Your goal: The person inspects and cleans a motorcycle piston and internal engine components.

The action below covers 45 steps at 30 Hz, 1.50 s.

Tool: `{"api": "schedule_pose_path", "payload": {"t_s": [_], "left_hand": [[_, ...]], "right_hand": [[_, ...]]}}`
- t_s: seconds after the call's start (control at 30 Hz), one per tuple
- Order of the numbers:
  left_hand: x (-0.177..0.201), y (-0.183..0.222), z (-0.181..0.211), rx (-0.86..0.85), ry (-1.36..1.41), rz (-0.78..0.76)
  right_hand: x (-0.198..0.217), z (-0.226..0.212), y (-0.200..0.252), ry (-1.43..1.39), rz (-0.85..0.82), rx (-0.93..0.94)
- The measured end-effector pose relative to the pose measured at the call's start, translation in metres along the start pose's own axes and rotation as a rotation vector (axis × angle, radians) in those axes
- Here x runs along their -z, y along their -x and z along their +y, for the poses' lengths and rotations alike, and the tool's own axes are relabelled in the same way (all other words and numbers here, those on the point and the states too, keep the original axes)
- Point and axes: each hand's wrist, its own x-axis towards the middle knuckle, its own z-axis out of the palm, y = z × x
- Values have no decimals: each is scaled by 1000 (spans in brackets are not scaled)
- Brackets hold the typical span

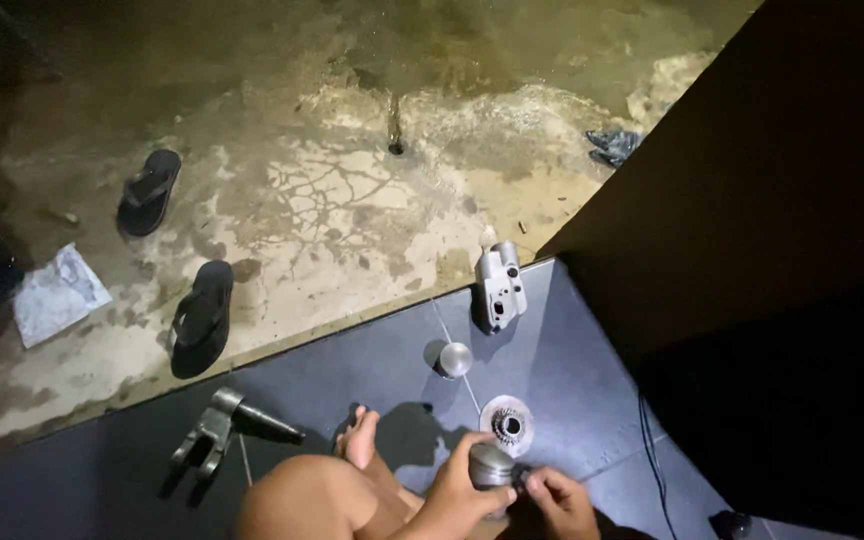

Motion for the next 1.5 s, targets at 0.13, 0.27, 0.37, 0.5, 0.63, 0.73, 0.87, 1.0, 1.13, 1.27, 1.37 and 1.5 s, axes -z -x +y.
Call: {"api": "schedule_pose_path", "payload": {"t_s": [0.13,0.27,0.37,0.5,0.63,0.73,0.87,1.0,1.13,1.27,1.37,1.5], "left_hand": [[0,-17,-41,-79,31,-8],[-10,17,-10,93,-1,84],[-4,-15,-29,-48,-72,86],[-6,3,9,1,63,66],[-6,1,-10,19,-97,106],[-11,4,-14,24,43,61],[1,-7,-18,3,227,115],[27,-10,-16,-85,-269,278],[32,-6,-20,-105,162,304],[50,-1,11,-128,399,346],[57,-1,20,32,445,421],[55,-14,-1,135,446,450]], "right_hand": [[15,31,-14,102,-89,-53],[12,26,21,202,-38,-11],[49,113,-39,200,-61,341],[28,39,-16,-63,-13,47],[28,47,-14,170,13,185],[11,8,3,36,78,-30],[-30,-60,-5,137,96,116],[-78,-172,-1,322,145,192],[-102,-235,-7,458,121,170],[-119,-265,-23,482,44,310],[-121,-246,-36,449,5,305],[-108,-216,-46,329,-28,169]]}}
